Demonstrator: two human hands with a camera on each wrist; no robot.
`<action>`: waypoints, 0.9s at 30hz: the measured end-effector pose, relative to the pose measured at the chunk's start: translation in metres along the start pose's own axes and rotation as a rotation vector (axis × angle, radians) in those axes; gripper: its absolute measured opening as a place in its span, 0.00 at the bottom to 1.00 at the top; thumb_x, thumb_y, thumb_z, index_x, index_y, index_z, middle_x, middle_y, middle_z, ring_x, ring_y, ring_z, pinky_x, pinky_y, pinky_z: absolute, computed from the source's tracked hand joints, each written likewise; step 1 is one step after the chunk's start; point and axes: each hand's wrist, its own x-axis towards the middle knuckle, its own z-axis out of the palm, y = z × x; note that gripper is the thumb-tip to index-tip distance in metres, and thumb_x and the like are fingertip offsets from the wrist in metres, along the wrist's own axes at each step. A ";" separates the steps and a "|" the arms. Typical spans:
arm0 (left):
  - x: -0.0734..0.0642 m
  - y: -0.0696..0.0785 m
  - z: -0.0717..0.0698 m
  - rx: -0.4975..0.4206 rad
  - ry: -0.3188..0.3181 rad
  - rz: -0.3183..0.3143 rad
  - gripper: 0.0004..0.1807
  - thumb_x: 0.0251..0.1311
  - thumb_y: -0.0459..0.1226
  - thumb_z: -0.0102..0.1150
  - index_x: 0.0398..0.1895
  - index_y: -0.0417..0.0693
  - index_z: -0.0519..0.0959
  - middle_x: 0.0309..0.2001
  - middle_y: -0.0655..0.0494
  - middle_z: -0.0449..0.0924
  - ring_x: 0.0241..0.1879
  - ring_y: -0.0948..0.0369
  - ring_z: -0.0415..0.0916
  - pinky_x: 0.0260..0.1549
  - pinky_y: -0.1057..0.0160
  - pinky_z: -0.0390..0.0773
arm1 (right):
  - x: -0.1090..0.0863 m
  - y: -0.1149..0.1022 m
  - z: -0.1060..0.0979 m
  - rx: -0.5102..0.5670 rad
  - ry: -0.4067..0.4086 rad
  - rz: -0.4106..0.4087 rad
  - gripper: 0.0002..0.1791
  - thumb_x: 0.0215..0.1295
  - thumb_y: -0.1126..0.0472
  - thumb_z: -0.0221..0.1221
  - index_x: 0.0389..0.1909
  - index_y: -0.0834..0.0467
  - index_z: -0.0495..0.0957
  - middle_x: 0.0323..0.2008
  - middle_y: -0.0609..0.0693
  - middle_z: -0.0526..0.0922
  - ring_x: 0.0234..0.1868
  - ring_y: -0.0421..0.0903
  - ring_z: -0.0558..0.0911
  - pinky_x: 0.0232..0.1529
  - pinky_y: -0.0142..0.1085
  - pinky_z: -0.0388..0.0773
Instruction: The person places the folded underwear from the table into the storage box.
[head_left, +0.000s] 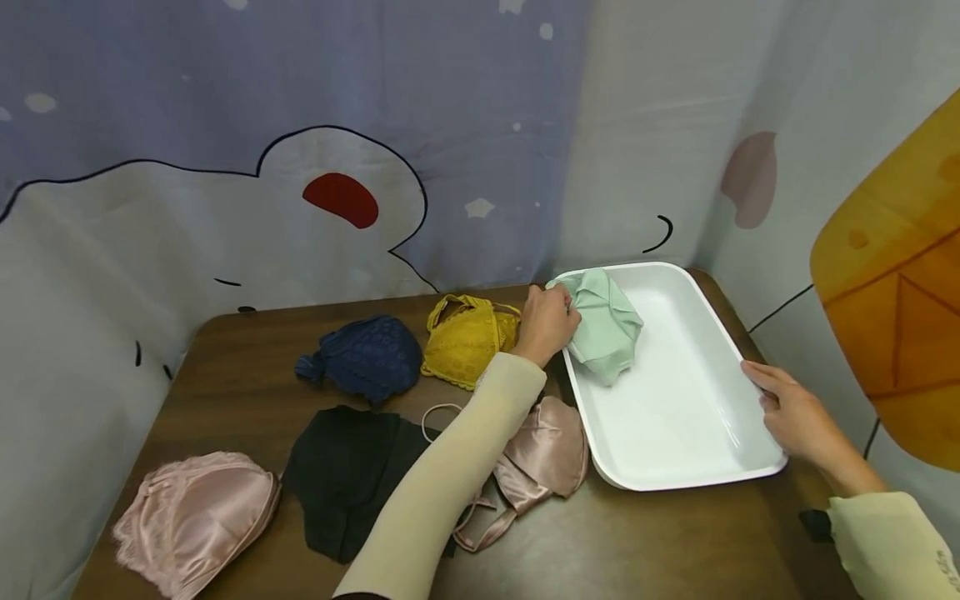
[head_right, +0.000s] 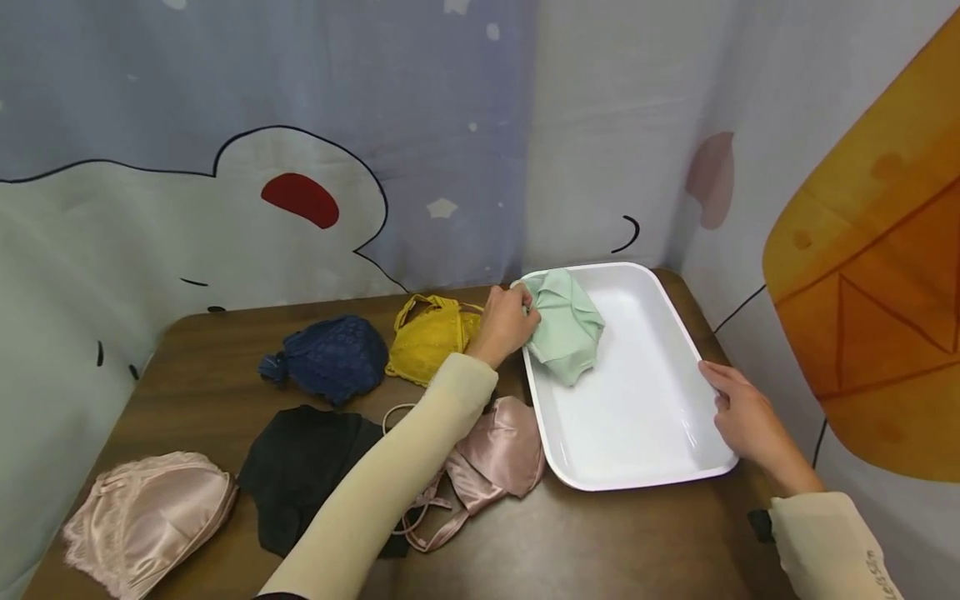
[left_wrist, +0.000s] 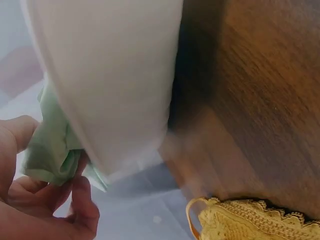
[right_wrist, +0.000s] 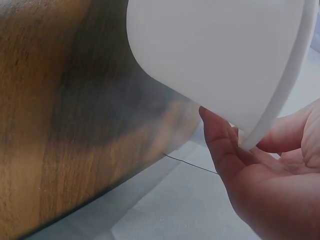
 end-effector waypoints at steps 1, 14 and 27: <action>0.001 0.001 0.002 0.032 0.004 0.010 0.07 0.60 0.37 0.56 0.25 0.50 0.71 0.22 0.58 0.71 0.32 0.57 0.64 0.31 0.64 0.65 | 0.000 0.000 0.000 -0.001 0.000 -0.002 0.28 0.67 0.75 0.40 0.69 0.67 0.54 0.65 0.72 0.54 0.59 0.76 0.58 0.50 0.68 0.58; 0.002 -0.004 0.011 0.109 -0.023 0.047 0.08 0.59 0.45 0.62 0.37 0.57 0.86 0.43 0.59 0.79 0.43 0.56 0.65 0.38 0.61 0.65 | 0.000 0.001 0.002 0.009 -0.003 -0.001 0.28 0.68 0.75 0.40 0.69 0.66 0.54 0.65 0.70 0.55 0.59 0.74 0.59 0.49 0.67 0.59; 0.004 -0.013 -0.019 -0.033 -0.075 0.086 0.15 0.67 0.46 0.50 0.50 0.55 0.81 0.55 0.54 0.74 0.53 0.53 0.64 0.52 0.57 0.64 | 0.001 0.006 0.001 0.035 0.008 -0.046 0.28 0.67 0.76 0.39 0.68 0.69 0.54 0.64 0.71 0.56 0.59 0.75 0.59 0.48 0.67 0.60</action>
